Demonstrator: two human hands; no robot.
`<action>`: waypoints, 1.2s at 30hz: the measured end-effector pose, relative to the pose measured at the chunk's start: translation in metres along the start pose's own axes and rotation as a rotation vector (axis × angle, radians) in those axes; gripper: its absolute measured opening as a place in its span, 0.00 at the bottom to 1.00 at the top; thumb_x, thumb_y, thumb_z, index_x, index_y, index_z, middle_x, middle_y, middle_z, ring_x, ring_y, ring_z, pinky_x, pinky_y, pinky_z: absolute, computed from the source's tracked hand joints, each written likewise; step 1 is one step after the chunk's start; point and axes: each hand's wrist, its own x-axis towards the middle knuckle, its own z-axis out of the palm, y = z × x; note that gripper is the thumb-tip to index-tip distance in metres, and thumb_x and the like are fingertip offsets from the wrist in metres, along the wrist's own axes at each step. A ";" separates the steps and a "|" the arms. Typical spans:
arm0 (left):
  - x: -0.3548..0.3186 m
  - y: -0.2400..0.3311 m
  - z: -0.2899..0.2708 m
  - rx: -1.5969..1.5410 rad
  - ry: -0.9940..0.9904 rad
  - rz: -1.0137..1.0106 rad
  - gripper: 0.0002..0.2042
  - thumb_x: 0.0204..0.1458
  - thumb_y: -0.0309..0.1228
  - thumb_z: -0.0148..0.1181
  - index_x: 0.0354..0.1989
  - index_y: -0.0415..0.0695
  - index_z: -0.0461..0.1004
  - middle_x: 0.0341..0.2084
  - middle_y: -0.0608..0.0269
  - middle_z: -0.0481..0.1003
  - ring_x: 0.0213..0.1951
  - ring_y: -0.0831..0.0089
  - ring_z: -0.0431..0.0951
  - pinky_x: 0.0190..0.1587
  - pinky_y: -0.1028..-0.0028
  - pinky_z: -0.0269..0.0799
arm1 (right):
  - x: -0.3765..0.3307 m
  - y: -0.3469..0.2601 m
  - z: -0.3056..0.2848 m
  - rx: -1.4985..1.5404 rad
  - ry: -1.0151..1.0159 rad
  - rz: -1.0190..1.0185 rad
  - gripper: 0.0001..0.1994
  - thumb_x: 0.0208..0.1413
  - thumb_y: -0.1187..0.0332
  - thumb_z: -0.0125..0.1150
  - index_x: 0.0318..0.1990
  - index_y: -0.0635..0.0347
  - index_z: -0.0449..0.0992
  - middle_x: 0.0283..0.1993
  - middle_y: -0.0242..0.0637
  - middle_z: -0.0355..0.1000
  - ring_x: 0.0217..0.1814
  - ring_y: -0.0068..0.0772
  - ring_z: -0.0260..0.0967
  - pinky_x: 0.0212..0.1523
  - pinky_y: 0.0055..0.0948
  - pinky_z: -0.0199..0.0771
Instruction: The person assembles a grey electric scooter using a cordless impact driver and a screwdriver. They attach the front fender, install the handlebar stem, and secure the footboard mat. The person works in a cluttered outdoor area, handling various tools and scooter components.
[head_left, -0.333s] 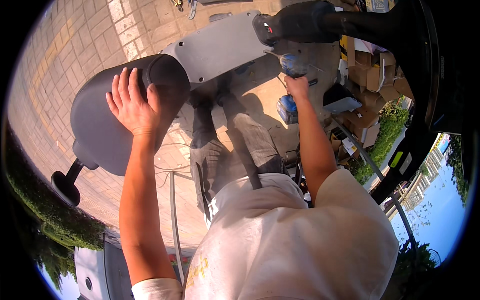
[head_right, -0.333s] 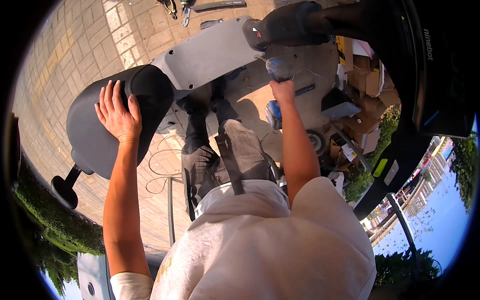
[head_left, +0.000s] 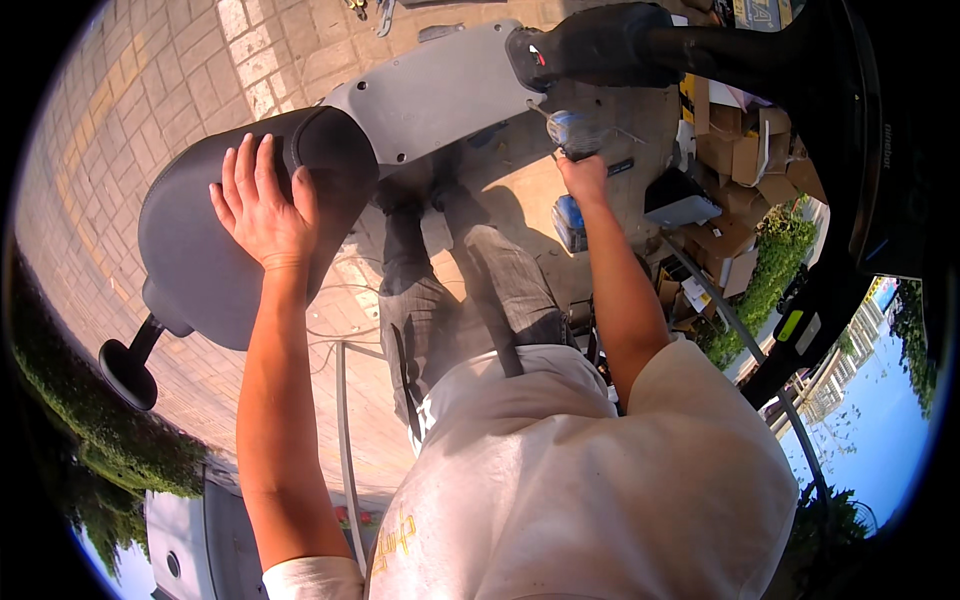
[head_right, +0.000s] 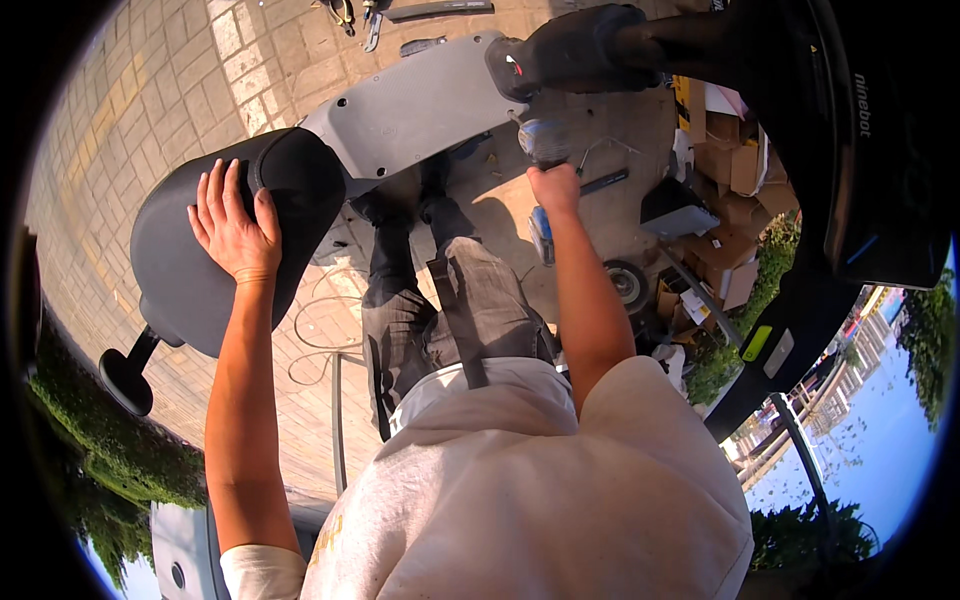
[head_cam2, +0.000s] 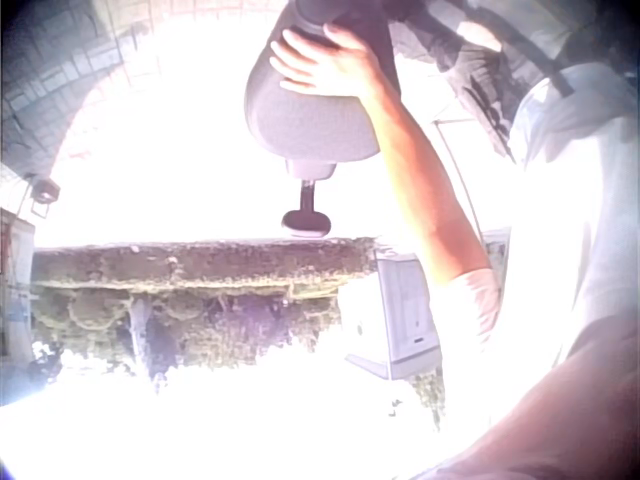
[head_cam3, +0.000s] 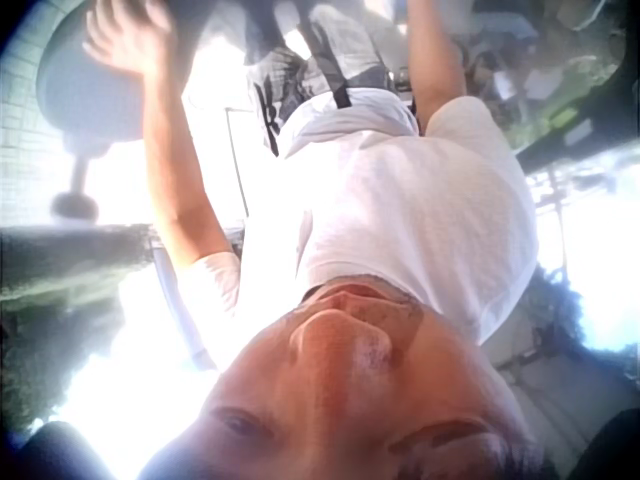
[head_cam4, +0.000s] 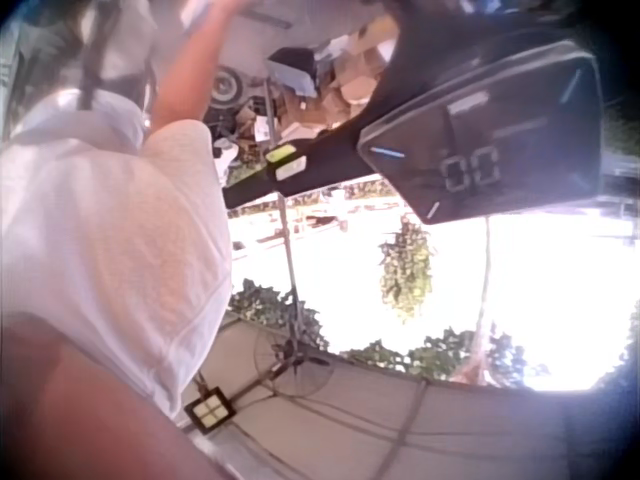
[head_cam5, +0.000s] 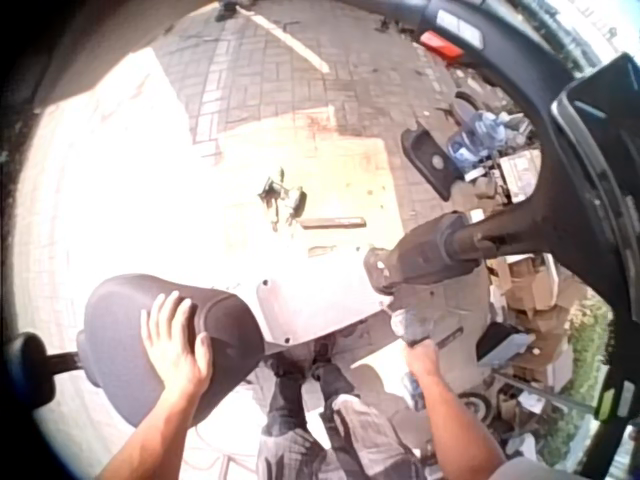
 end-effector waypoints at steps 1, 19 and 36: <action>0.000 0.000 0.000 -0.002 0.003 0.000 0.22 0.54 0.46 0.48 0.58 0.55 0.66 0.60 0.69 0.64 0.64 0.68 0.57 0.66 0.57 0.42 | -0.001 -0.002 0.000 -0.013 -0.012 0.010 0.19 0.35 0.59 0.66 0.29 0.68 0.78 0.34 0.58 0.74 0.42 0.56 0.73 0.43 0.42 0.72; 0.000 -0.001 0.000 0.001 -0.003 -0.001 0.22 0.54 0.45 0.48 0.58 0.55 0.66 0.59 0.69 0.64 0.64 0.68 0.58 0.65 0.57 0.43 | 0.024 -0.013 -0.021 0.546 -0.209 0.224 0.06 0.39 0.76 0.59 0.16 0.65 0.70 0.13 0.35 0.64 0.12 0.27 0.63 0.12 0.29 0.61; 0.000 -0.001 0.001 0.003 0.005 -0.006 0.22 0.55 0.46 0.47 0.58 0.55 0.66 0.60 0.70 0.64 0.64 0.68 0.57 0.66 0.57 0.43 | 0.048 -0.021 -0.041 0.491 -0.283 0.282 0.05 0.43 0.75 0.61 0.21 0.66 0.72 0.18 0.37 0.67 0.15 0.29 0.65 0.13 0.31 0.62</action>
